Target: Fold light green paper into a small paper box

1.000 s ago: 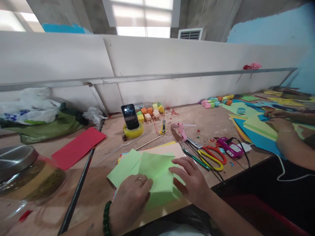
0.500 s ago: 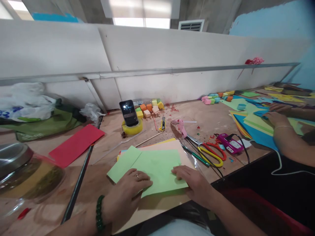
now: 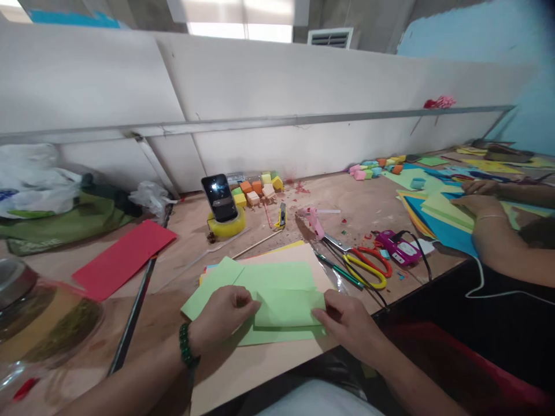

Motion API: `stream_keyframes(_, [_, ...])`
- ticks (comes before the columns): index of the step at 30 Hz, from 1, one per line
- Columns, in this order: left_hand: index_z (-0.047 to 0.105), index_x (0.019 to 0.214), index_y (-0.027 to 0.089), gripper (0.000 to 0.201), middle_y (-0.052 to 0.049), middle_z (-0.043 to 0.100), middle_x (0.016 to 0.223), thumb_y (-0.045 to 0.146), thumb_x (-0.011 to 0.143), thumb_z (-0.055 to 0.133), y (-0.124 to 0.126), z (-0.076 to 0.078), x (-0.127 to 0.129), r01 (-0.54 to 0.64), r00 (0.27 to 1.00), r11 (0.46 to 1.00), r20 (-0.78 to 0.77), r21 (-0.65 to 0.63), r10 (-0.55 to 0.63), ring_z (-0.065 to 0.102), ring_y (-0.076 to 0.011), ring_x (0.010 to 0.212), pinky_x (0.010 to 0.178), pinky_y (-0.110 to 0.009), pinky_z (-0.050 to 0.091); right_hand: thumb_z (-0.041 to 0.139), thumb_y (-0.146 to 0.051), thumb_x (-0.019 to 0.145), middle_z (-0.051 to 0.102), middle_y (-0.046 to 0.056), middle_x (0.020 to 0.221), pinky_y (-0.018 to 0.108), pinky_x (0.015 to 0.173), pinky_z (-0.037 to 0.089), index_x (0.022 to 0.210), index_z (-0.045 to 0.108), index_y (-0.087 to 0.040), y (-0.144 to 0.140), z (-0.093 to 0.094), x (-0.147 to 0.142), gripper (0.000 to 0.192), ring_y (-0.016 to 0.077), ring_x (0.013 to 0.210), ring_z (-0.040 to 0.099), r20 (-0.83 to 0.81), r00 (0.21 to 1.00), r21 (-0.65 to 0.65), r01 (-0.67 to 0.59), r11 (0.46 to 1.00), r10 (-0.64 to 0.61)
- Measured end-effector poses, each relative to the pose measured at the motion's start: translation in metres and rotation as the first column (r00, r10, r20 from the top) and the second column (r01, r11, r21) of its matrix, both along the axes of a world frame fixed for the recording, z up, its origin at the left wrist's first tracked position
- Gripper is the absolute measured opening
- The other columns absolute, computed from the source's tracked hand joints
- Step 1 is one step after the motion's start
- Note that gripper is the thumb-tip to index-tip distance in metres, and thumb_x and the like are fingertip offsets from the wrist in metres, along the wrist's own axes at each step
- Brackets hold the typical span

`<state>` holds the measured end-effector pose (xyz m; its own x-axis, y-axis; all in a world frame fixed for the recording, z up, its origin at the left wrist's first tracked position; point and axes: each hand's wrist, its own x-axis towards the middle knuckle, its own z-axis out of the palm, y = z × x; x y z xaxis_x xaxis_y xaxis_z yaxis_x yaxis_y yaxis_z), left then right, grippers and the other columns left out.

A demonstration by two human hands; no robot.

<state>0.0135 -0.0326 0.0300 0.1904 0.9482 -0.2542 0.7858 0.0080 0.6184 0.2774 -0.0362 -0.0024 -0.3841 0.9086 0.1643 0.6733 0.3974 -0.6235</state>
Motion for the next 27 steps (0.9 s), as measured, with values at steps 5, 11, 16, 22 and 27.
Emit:
stream_keyframes(5, [0.048,0.057,0.019,0.039,0.003,0.047,0.055,0.052,0.077,0.047,0.007,0.001,0.005,-0.021,1.0,1.0,0.002,-0.017,0.021,0.044,-0.0142,0.055,0.054,-0.026,0.03,0.054,-0.016,0.077,0.057,-0.004,0.065,0.025,0.055,0.036,0.11,0.054,-0.018,0.012,0.012,-0.006,0.032,0.0144,0.057,0.054,0.161,0.987,-0.214,0.043,0.976,-0.008])
stream_keyframes(11, [0.053,0.109,0.018,0.053,-0.002,0.059,0.091,0.039,0.064,0.071,0.006,-0.003,0.008,-0.013,0.997,0.999,-0.071,0.047,0.016,0.055,-0.02,0.079,0.069,-0.029,0.038,0.06,-0.014,0.074,0.061,0.01,0.111,0.034,0.087,0.043,0.119,0.057,-0.018,0.025,0.018,-0.006,0.045,0.0247,0.104,0.057,0.239,0.964,-0.067,-0.103,0.992,0.116])
stream_keyframes(16, [0.055,0.082,0.019,0.022,-0.002,0.055,0.088,0.031,0.069,0.067,0.007,-0.005,0.01,0.07,0.987,0.995,-0.152,0.075,-0.058,0.052,-0.0184,0.075,0.066,-0.029,0.035,0.063,-0.017,0.074,0.062,0.011,0.104,0.037,0.089,0.045,0.119,0.059,-0.016,0.033,0.027,-0.006,0.045,0.0266,0.102,0.057,0.278,0.952,-0.105,-0.104,0.989,0.13])
stream_keyframes(22, [0.047,0.07,0.02,0.007,0.004,0.049,0.064,0.019,0.071,0.054,0.004,-0.008,0.012,0.078,0.991,0.997,0.107,-0.006,-0.077,0.046,-0.0145,0.062,0.058,-0.026,0.032,0.066,-0.019,0.073,0.061,0.01,0.103,0.038,0.088,0.046,0.112,0.062,-0.017,0.039,0.025,-0.005,0.039,0.0261,0.1,0.057,0.238,0.957,-0.143,-0.133,0.981,0.164])
stream_keyframes(27, [0.054,0.081,0.019,0.011,0.002,0.055,0.07,0.019,0.071,0.051,0.0,-0.006,0.012,0.024,0.948,0.996,0.313,0.091,-0.052,0.048,-0.0142,0.065,0.061,-0.026,0.036,0.066,-0.013,0.068,0.059,0.009,0.115,0.036,0.093,0.043,0.106,0.063,-0.019,0.045,0.012,-0.001,0.039,0.0234,0.106,0.054,0.037,0.972,-0.089,-0.226,0.97,0.23])
